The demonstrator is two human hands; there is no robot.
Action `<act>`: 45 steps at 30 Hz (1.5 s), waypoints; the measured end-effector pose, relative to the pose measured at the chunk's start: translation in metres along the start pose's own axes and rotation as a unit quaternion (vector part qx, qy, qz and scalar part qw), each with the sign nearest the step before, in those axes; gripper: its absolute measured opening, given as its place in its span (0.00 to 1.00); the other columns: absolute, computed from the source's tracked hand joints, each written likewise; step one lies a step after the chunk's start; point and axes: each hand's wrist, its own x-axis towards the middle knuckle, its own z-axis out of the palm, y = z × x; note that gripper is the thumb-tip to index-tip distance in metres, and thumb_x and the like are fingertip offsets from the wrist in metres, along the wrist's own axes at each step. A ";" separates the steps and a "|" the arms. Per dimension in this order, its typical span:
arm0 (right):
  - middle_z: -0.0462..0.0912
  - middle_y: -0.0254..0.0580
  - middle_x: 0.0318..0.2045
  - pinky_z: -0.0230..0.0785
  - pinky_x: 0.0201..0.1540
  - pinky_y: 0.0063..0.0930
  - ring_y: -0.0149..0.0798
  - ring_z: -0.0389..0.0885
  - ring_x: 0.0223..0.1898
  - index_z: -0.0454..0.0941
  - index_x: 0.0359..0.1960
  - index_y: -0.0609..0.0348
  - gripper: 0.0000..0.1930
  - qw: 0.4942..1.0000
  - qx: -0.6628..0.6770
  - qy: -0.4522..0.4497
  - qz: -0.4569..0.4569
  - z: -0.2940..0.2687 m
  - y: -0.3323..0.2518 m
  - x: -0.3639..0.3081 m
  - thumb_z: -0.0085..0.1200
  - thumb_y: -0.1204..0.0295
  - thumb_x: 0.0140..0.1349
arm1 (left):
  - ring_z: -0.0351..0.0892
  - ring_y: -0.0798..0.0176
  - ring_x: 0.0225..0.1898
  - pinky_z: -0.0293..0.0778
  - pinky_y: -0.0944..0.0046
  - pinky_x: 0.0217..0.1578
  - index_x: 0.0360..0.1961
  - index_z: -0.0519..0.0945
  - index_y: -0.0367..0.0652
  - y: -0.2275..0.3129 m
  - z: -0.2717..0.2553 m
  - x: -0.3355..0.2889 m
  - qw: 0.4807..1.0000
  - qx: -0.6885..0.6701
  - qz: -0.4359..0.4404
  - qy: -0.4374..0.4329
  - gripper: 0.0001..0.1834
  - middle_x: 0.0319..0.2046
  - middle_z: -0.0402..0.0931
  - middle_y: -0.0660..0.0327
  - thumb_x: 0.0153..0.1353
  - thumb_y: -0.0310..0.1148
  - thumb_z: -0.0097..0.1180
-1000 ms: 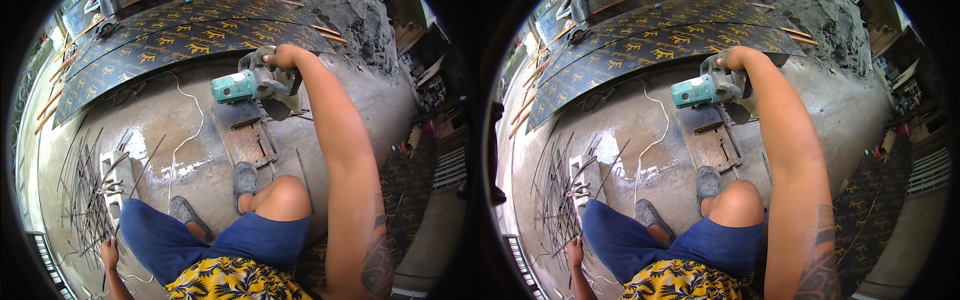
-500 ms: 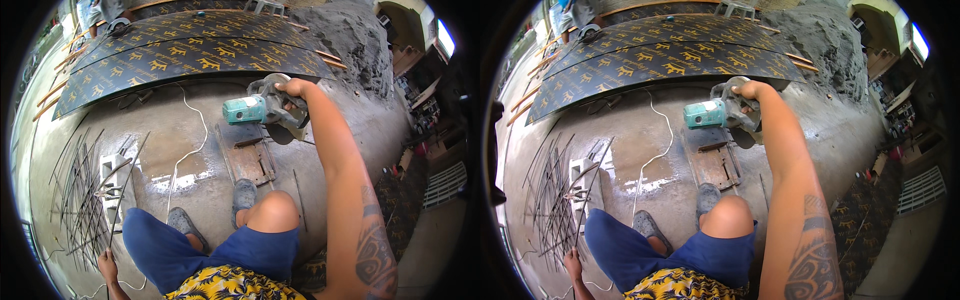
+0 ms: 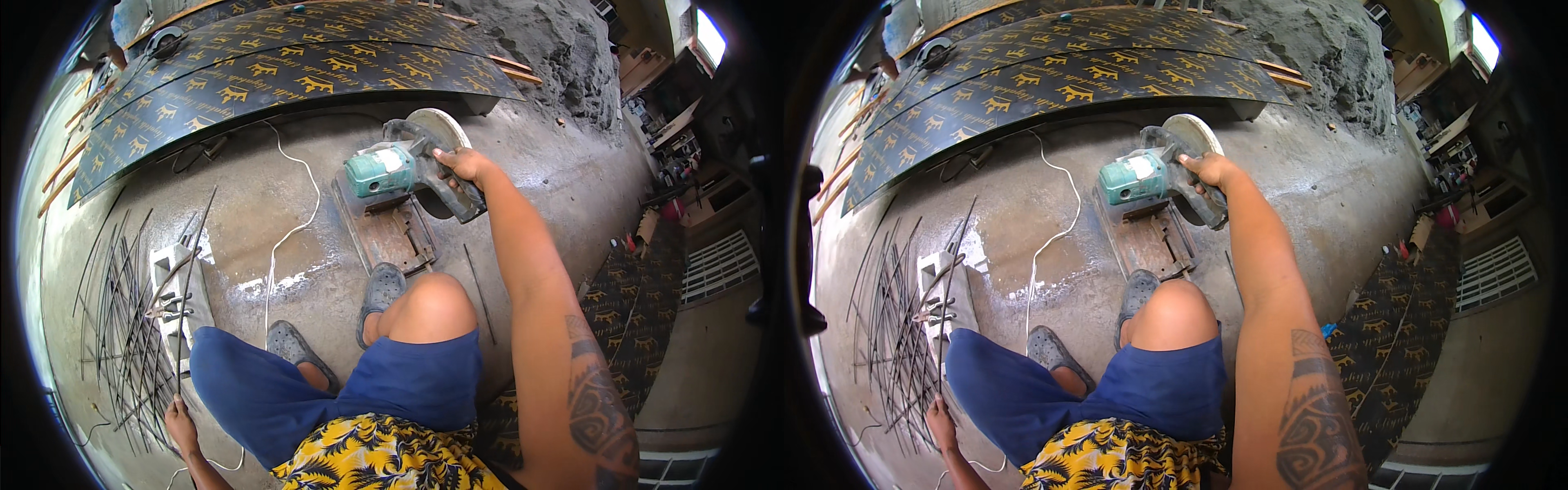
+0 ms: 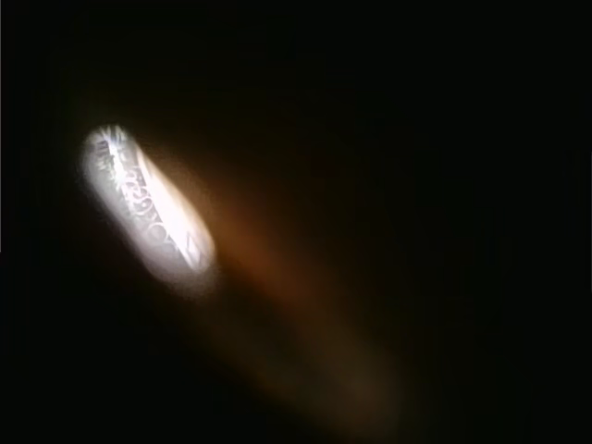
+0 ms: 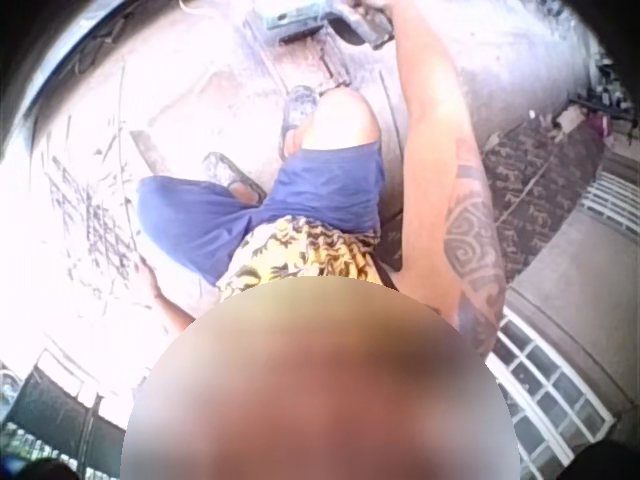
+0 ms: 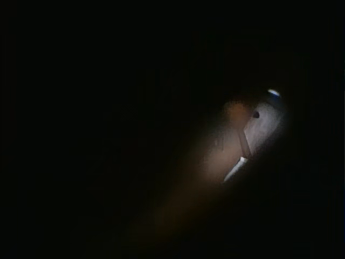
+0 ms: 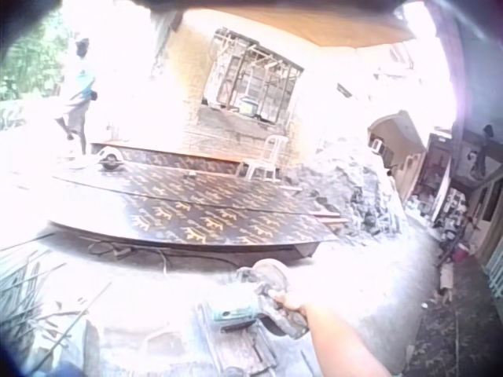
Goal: The person uses a chop saw to cut multiple steel rods into shorter pieces. After cutting, the person gathers and stacks the cut rods on the floor.
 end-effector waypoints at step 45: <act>0.84 0.69 0.56 0.73 0.65 0.49 0.60 0.83 0.61 0.76 0.64 0.70 0.41 0.936 -0.288 0.197 -0.046 0.014 -0.003 -0.006 0.51 0.38 0.71 | 0.54 0.68 0.24 0.53 0.59 0.27 0.23 0.68 0.37 0.006 0.011 0.008 0.998 -0.067 -0.002 0.014 0.31 0.20 0.59 0.67 0.80 0.51 0.48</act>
